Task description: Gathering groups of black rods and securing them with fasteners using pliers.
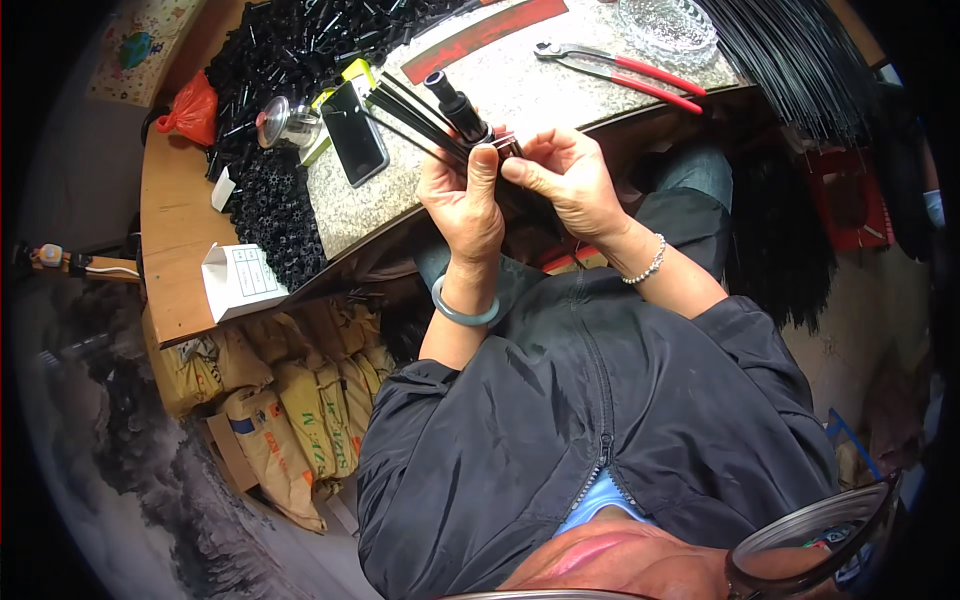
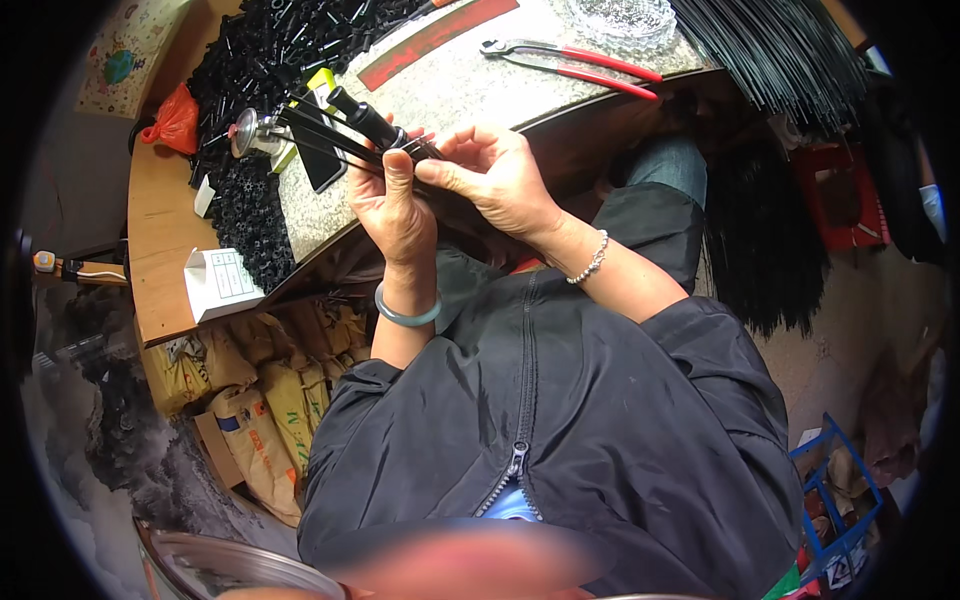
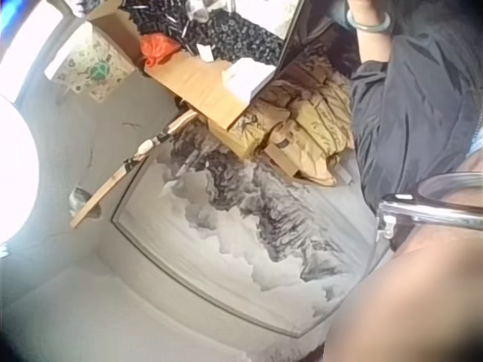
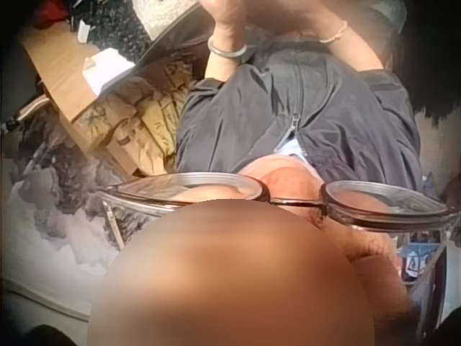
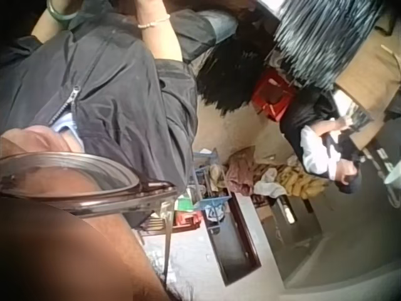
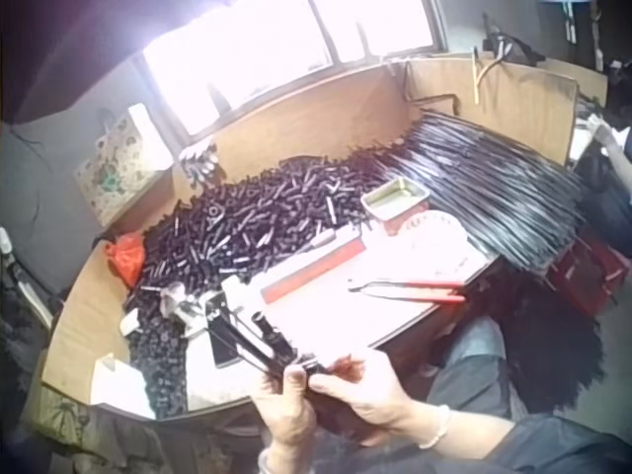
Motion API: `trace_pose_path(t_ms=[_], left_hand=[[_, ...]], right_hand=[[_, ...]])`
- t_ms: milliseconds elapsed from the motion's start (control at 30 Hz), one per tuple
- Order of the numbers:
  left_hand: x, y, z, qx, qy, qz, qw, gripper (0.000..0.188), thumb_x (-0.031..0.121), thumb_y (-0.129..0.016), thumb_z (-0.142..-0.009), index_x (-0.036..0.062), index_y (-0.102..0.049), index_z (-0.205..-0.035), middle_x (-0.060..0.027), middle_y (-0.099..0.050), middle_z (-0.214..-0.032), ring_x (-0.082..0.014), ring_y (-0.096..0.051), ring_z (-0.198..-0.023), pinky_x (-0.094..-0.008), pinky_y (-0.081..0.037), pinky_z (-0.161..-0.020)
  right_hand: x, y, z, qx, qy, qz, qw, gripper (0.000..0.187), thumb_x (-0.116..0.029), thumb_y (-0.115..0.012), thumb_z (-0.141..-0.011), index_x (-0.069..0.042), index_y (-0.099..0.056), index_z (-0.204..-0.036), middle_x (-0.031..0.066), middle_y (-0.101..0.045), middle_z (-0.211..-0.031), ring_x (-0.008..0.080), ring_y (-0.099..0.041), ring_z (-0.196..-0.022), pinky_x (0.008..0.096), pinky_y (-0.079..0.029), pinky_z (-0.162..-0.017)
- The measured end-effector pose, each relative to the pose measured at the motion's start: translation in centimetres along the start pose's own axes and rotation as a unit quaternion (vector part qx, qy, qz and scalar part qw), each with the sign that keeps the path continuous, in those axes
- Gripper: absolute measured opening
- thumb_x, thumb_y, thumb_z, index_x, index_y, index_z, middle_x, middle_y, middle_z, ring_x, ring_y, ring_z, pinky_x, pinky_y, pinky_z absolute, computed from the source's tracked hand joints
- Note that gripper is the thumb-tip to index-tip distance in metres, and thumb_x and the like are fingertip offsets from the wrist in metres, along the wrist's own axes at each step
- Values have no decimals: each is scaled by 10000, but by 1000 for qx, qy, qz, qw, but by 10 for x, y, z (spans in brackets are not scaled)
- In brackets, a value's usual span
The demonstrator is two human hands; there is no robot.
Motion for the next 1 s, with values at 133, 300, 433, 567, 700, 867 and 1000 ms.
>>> trace_pose_path(t_ms=[133,300,433,567,700,867,1000], left_hand=[[-6,3,-1,-11,9,-3,1000,327,147,-633,-836,-19,-520,-1094,-116,-595,-1016,-200,-610,-858,-314,-495,-787],[-6,0,0,-11,30,46,998,293,164,-639,-837,-30,-575,-1046,-93,-632,-938,-151,-601,-844,-274,-468,-801],[-8,-1,1,-25,39,31,998,362,210,-616,-847,-21,-515,-1106,-120,-613,-954,-192,-610,-862,-302,-482,-802],[-15,6,3,-18,60,50,997,388,228,-617,-846,-23,-506,-1120,-122,-613,-955,-196,-609,-866,-310,-478,-807],[-14,4,4,-12,63,58,996,431,262,-618,-842,-29,-495,-1135,-130,-613,-960,-200,-606,-878,-309,-467,-820],[-15,6,5,-12,56,61,996,471,275,-613,-843,-41,-469,-1161,-129,-615,-964,-197,-603,-889,-309,-457,-837],[-19,6,8,-36,72,64,995,489,292,-604,-846,-44,-456,-1169,-125,-616,-978,-196,-597,-913,-323,-446,-865]], right_hand=[[-5,0,1,1,6,14,1000,137,-82,-696,-778,-4,-620,-861,38,-639,-820,71,-580,-777,214,-478,-731],[11,-5,-2,-39,-114,-13,993,72,-54,-656,-806,-29,-607,-853,-6,-605,-842,51,-538,-778,193,-448,-728],[10,-4,-7,-50,-93,-35,994,85,-64,-655,-810,-37,-608,-875,-11,-602,-841,37,-531,-764,177,-440,-700],[10,-3,-5,-38,-81,-10,996,99,-97,-660,-812,-47,-607,-879,-43,-589,-800,17,-507,-677,141,-391,-591],[16,-5,-2,-69,-130,-48,988,103,-125,-659,-817,-53,-610,-872,-36,-586,-800,28,-512,-686,141,-401,-617],[24,-7,-5,-53,-148,-95,983,95,-134,-649,-826,-54,-612,-860,-22,-585,-859,40,-517,-735,152,-408,-662],[24,-9,-10,-93,-109,-127,981,85,-130,-644,-829,-51,-616,-819,-4,-603,-869,61,-533,-760,185,-426,-703]])
Point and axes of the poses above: each hand's wrist, its own z-axis away from the middle knuckle, its own y-axis out of the back of the hand, x = y × z, the point moved 9 cm from there along -z, towards the middle knuckle
